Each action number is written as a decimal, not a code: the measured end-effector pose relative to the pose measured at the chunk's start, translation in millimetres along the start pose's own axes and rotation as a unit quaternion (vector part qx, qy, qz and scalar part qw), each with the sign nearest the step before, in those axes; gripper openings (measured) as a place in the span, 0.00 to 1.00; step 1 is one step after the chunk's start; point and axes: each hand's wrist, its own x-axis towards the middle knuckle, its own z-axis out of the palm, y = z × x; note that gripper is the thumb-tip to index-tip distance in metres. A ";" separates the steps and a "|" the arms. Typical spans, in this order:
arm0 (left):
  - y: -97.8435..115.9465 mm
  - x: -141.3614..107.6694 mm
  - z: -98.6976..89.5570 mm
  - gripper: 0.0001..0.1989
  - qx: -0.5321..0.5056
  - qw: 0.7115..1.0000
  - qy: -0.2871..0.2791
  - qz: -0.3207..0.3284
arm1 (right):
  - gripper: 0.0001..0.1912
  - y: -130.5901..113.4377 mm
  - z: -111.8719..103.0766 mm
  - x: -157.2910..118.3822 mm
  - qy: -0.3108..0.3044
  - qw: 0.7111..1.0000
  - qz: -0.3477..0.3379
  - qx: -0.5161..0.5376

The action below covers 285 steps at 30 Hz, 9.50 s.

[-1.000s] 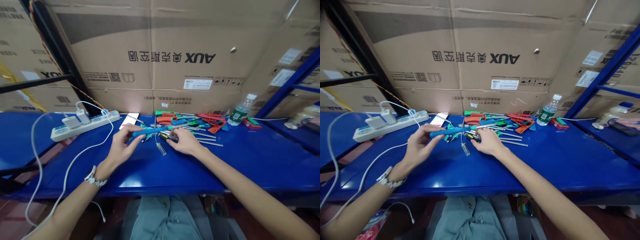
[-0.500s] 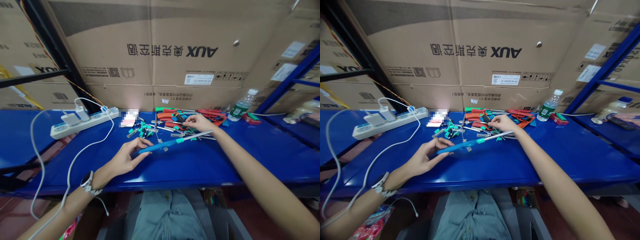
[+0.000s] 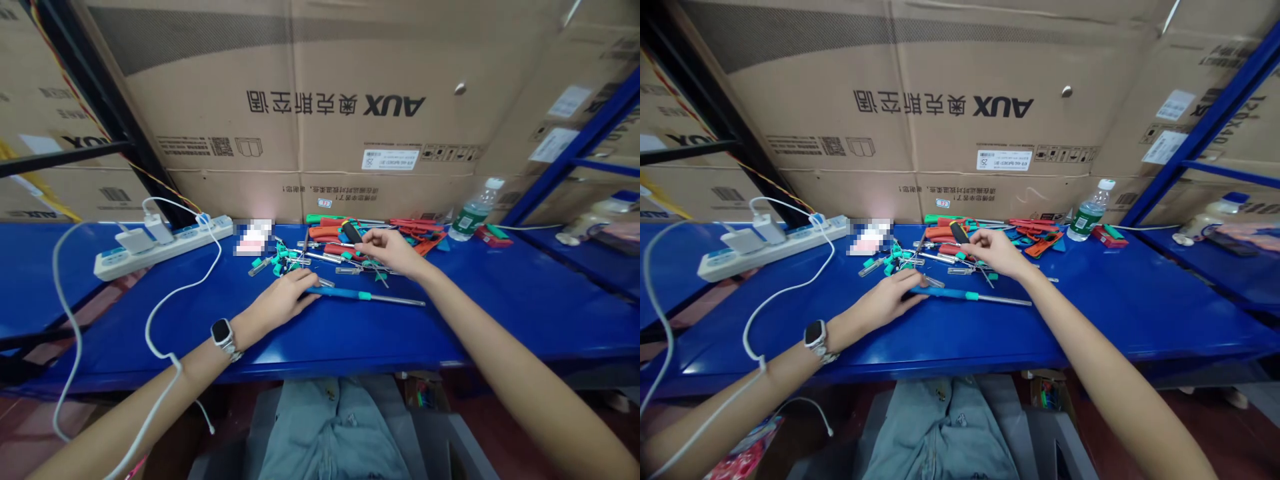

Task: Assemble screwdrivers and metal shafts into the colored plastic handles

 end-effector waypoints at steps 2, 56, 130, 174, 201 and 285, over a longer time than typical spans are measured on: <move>-2.7 10.9 4.9 0.08 0.070 0.998 0.000 0.002 | 0.20 -5.8 12.7 2.4 0.001 0.999 -0.041 0.002; -46.0 46.7 14.7 0.10 -0.144 0.986 0.053 -0.070 | 0.16 -6.0 84.6 39.4 0.007 0.985 -0.107 0.135; -10.1 72.0 -34.5 0.17 -0.313 0.902 0.291 -0.054 | 0.23 -17.4 102.9 40.3 -0.012 0.985 -0.123 0.124; -16.9 74.9 -17.4 0.15 -0.274 0.870 0.400 -0.087 | 0.25 -11.0 109.9 45.4 0.118 0.973 -0.159 0.118; -13.1 77.3 -23.7 0.09 -0.251 0.889 0.380 -0.052 | 0.18 -17.6 99.2 40.0 0.046 0.986 -0.150 0.065; -10.2 67.5 -30.9 0.14 -0.267 0.910 0.316 -0.039 | 0.25 -17.1 99.6 33.8 -0.019 0.985 -0.113 0.130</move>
